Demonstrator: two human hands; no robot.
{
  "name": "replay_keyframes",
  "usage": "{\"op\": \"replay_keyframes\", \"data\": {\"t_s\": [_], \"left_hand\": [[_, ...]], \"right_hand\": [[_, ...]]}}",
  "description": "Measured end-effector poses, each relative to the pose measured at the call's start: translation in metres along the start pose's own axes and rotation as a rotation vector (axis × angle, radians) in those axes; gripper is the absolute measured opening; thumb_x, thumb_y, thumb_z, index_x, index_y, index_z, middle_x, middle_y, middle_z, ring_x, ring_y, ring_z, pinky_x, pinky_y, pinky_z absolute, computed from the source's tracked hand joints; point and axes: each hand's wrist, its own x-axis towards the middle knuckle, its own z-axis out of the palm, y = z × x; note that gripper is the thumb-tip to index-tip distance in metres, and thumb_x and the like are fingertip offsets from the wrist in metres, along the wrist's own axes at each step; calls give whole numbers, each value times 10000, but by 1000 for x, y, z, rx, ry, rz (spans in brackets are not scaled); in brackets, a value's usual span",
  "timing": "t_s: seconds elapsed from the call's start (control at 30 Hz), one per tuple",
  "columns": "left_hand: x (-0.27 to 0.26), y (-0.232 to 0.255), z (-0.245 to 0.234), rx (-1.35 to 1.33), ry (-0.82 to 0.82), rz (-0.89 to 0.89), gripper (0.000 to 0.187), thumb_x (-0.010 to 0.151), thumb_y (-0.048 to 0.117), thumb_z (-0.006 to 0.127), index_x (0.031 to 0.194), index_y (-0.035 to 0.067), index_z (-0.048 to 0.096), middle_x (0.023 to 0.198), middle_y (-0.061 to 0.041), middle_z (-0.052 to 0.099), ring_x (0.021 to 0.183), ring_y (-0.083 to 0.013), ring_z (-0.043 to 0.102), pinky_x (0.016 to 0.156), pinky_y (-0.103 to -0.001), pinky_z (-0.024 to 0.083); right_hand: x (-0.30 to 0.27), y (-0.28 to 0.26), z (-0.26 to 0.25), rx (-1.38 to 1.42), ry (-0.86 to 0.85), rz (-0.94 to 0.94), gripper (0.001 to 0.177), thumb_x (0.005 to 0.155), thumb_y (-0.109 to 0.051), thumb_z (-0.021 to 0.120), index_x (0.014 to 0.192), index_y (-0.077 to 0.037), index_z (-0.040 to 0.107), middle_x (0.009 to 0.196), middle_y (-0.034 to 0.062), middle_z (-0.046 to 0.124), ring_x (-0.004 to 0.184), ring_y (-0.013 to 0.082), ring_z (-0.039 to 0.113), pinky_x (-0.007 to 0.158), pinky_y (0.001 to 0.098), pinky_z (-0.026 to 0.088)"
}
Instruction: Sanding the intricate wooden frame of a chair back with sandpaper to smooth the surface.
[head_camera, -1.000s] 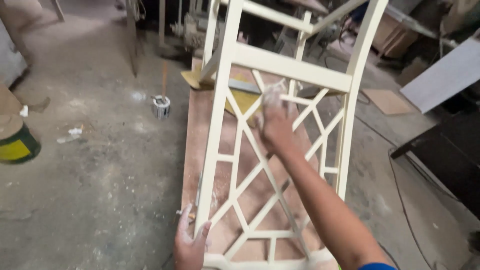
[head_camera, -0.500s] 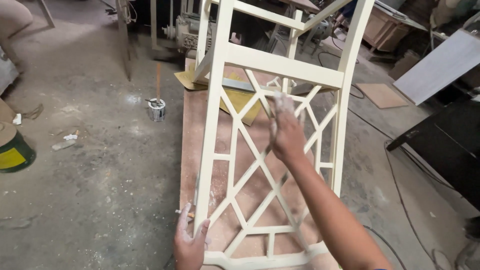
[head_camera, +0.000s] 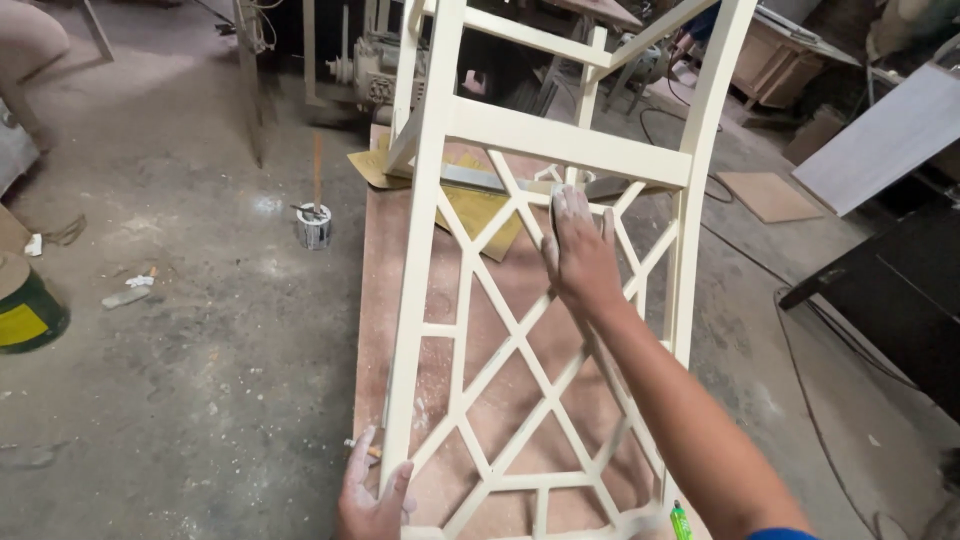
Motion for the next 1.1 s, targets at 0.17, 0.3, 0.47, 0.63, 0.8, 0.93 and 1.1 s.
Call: {"op": "replay_keyframes", "data": {"t_s": [0.17,0.3,0.47,0.63,0.8,0.93,1.1], "left_hand": [[-13,26,1,143,14,-51,814,735,211,815,1513,216,575,1098,-91,741,460,-251,638,387,-335,475],[0,9,5,-19,1,-28,896,691,211,816,1541,154,537,1020,-164,725,416,-256,572,350,-349,400],[-4,4,0,59,-1,9,876,718,200,813,1542,161,520,1083,-139,699,439,-249,614,328,-340,429],[-1,2,0,65,22,-3,861,705,190,824,1524,160,560,1077,-127,710,460,-251,628,396,-337,475],[-4,5,3,24,4,23,839,733,144,788,1532,129,534,1063,-132,701,436,-245,598,347,-337,457],[-4,9,3,80,24,-27,872,686,235,811,1516,153,560,1140,-116,687,428,-265,613,363,-341,453],[-17,30,9,81,46,-21,873,697,244,804,1522,125,546,1087,-162,717,442,-235,593,356,-345,455]], "right_hand": [[3,-5,-2,20,19,-8,615,1075,-326,332,1615,-39,261,1692,167,248,1577,316,182,1238,625,76],[-5,-3,-3,96,-52,35,602,1077,-332,320,1617,-74,256,1684,188,253,1552,367,238,1218,648,52],[20,-4,-13,-5,-40,67,608,1059,-288,345,1603,-31,258,1680,167,273,1561,315,214,1251,607,26],[1,3,-10,47,-42,-4,643,1038,-308,411,1603,-46,254,1675,201,259,1551,359,247,1217,650,71],[17,9,-24,169,-41,4,585,970,-184,467,1516,19,418,1606,255,380,1503,422,316,1183,692,67],[-3,3,-19,157,-62,-14,583,1064,-290,354,1574,-9,338,1652,186,322,1550,328,246,1243,611,28],[26,20,-13,206,65,-56,491,976,-114,482,1450,13,492,1551,268,463,1469,446,379,1170,703,124]]}}
